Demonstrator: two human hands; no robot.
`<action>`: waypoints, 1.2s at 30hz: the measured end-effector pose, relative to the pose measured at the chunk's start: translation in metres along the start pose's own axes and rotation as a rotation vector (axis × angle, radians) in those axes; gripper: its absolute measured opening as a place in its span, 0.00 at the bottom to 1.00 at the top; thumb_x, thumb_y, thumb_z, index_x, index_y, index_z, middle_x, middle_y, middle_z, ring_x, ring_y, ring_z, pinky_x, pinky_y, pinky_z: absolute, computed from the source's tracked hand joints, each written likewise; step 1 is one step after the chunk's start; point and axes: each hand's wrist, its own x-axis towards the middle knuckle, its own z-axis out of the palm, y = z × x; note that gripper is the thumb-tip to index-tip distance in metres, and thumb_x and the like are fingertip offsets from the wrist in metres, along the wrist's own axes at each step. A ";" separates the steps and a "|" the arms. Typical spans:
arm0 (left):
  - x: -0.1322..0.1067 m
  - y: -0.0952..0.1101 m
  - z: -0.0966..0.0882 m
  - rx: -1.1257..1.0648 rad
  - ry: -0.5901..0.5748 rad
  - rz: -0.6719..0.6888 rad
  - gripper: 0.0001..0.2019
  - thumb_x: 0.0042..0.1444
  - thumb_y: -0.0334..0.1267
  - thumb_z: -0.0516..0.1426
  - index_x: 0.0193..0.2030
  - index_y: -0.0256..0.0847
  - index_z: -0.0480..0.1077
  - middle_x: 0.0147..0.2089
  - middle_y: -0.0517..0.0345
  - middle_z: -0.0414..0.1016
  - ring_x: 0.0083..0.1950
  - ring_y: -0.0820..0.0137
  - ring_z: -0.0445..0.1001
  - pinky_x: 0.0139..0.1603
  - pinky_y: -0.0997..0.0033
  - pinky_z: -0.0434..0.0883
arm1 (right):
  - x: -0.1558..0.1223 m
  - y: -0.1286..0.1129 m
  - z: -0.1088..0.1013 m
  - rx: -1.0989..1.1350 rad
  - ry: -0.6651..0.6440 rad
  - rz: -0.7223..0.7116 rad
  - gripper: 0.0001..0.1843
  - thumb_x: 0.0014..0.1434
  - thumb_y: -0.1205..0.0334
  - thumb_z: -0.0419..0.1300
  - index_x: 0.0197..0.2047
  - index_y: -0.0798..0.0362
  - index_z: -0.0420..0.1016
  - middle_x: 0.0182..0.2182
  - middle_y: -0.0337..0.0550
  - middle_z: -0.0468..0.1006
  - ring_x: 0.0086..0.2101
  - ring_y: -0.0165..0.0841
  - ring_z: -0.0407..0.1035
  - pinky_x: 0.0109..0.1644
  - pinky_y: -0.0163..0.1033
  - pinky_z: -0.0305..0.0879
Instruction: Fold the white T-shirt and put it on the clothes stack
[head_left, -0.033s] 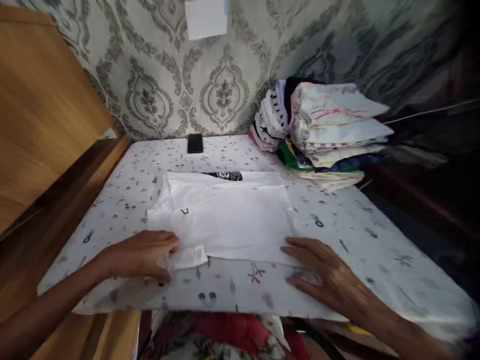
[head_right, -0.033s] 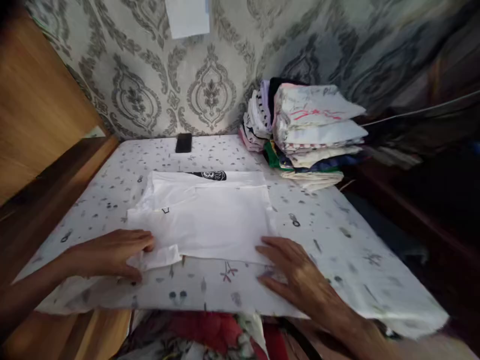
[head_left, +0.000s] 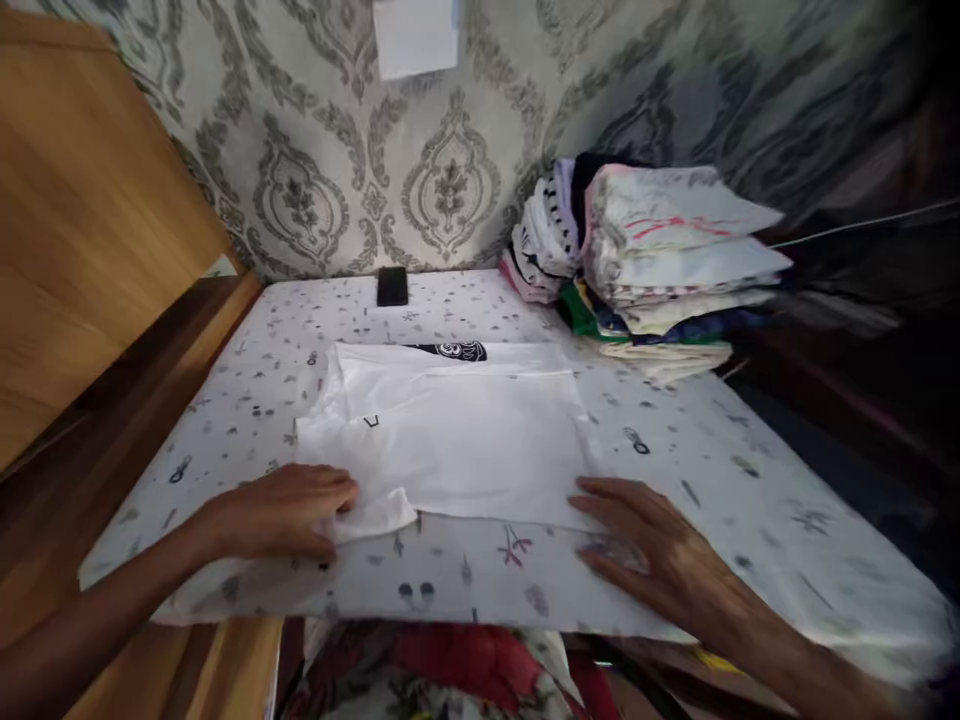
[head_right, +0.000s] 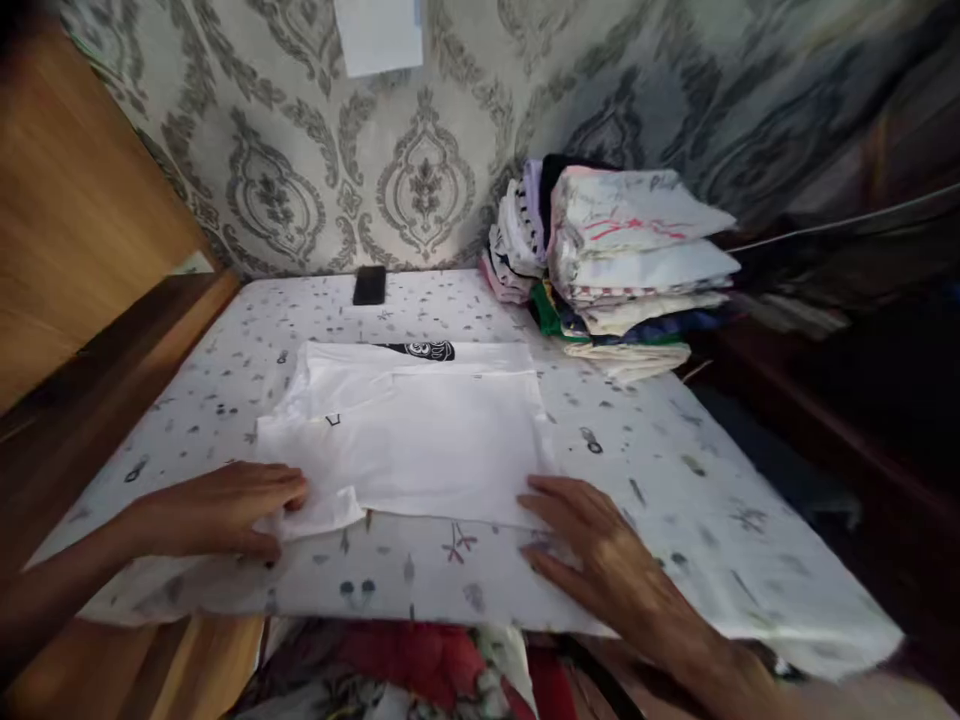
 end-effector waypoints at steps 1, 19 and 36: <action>-0.001 -0.001 0.004 0.006 0.027 0.020 0.06 0.53 0.36 0.52 0.38 0.40 0.64 0.44 0.53 0.70 0.45 0.62 0.68 0.45 0.70 0.60 | 0.000 0.000 0.001 0.002 0.027 0.000 0.15 0.66 0.54 0.56 0.53 0.47 0.75 0.54 0.50 0.74 0.52 0.44 0.71 0.53 0.51 0.73; 0.099 -0.107 -0.067 -1.054 0.627 -0.083 0.31 0.38 0.49 0.67 0.48 0.41 0.65 0.31 0.64 0.65 0.29 0.73 0.66 0.28 0.76 0.63 | 0.125 0.045 -0.002 0.858 0.172 0.781 0.29 0.49 0.37 0.65 0.44 0.52 0.75 0.23 0.37 0.72 0.23 0.31 0.64 0.25 0.35 0.57; 0.081 -0.101 -0.012 -0.699 0.883 -0.257 0.42 0.42 0.59 0.60 0.62 0.43 0.58 0.37 0.57 0.71 0.36 0.65 0.70 0.35 0.70 0.65 | 0.098 0.027 -0.011 0.905 0.128 0.475 0.32 0.58 0.41 0.62 0.58 0.52 0.67 0.26 0.35 0.70 0.23 0.29 0.62 0.26 0.35 0.61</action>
